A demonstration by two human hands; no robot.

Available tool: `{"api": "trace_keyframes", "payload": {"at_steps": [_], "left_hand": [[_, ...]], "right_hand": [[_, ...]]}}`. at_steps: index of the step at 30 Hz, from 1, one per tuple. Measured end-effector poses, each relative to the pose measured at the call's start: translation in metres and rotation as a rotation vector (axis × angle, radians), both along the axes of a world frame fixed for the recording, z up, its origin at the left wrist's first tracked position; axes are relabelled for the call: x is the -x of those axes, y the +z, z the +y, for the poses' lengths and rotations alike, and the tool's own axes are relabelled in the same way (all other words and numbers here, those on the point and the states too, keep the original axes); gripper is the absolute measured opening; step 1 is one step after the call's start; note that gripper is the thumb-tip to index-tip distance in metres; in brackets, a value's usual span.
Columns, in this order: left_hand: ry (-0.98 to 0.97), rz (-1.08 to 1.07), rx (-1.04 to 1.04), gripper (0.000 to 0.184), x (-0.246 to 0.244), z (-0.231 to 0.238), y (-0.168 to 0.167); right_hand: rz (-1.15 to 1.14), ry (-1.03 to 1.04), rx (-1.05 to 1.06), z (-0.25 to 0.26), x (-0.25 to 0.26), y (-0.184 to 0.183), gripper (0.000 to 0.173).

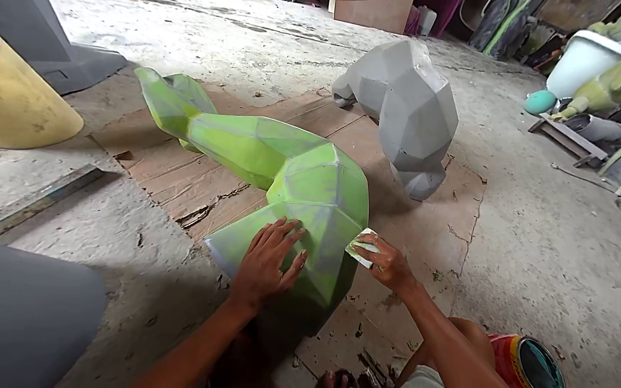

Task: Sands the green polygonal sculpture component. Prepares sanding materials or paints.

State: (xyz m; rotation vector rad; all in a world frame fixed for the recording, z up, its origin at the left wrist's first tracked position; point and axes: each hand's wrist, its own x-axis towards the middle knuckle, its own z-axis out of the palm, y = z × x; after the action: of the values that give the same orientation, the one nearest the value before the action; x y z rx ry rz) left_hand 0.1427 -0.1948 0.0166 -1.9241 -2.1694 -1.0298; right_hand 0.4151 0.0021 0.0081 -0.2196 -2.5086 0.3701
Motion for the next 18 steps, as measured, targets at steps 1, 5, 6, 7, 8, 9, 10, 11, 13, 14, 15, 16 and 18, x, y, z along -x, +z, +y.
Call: {"api": "trace_keyframes", "payload": {"at_steps": [1,5,6,7,8,9,10,11,13,14,15,16,18], "left_hand": [[0.002,0.0,0.0,0.054,0.0,0.0,-0.001],[0.012,-0.009,-0.003,0.053,-0.001,0.0,-0.002],[0.011,-0.013,-0.002,0.053,-0.001,0.0,-0.002],[0.011,-0.016,-0.002,0.052,-0.001,0.001,-0.002],[0.012,-0.021,-0.004,0.052,-0.001,0.001,-0.001],[0.011,-0.025,-0.005,0.053,-0.001,0.0,0.0],[0.009,-0.028,-0.003,0.053,-0.002,-0.001,0.001],[0.006,-0.026,-0.002,0.053,-0.002,-0.002,0.001],[0.004,-0.019,-0.001,0.054,-0.002,-0.001,0.001],[0.006,-0.016,-0.003,0.054,-0.002,0.0,0.001],[0.01,-0.015,-0.001,0.054,-0.002,0.0,0.001],[0.014,-0.013,0.002,0.053,-0.003,0.0,0.001],[0.02,-0.01,0.002,0.053,-0.002,0.001,0.001]], "right_hand": [[-0.01,0.023,-0.011,0.003,-0.001,-0.005,0.035],[-0.046,0.064,-0.016,0.007,-0.01,-0.011,0.033],[-0.044,0.066,-0.014,0.008,-0.011,-0.009,0.032],[-0.035,0.061,-0.016,0.01,-0.011,-0.005,0.032],[-0.023,0.05,-0.018,0.011,-0.008,-0.001,0.033],[-0.016,0.036,-0.027,0.012,-0.004,0.003,0.033],[-0.017,0.028,-0.037,0.011,0.0,0.003,0.034],[-0.024,0.023,-0.04,0.01,0.003,0.001,0.034],[-0.028,0.019,-0.028,0.008,0.003,-0.003,0.036],[-0.031,0.021,-0.02,0.007,0.002,-0.005,0.036],[-0.032,0.024,-0.008,0.005,-0.001,-0.009,0.036],[-0.027,0.02,0.005,0.002,-0.004,-0.013,0.035],[-0.012,0.002,0.022,-0.004,-0.011,-0.023,0.035]]}}
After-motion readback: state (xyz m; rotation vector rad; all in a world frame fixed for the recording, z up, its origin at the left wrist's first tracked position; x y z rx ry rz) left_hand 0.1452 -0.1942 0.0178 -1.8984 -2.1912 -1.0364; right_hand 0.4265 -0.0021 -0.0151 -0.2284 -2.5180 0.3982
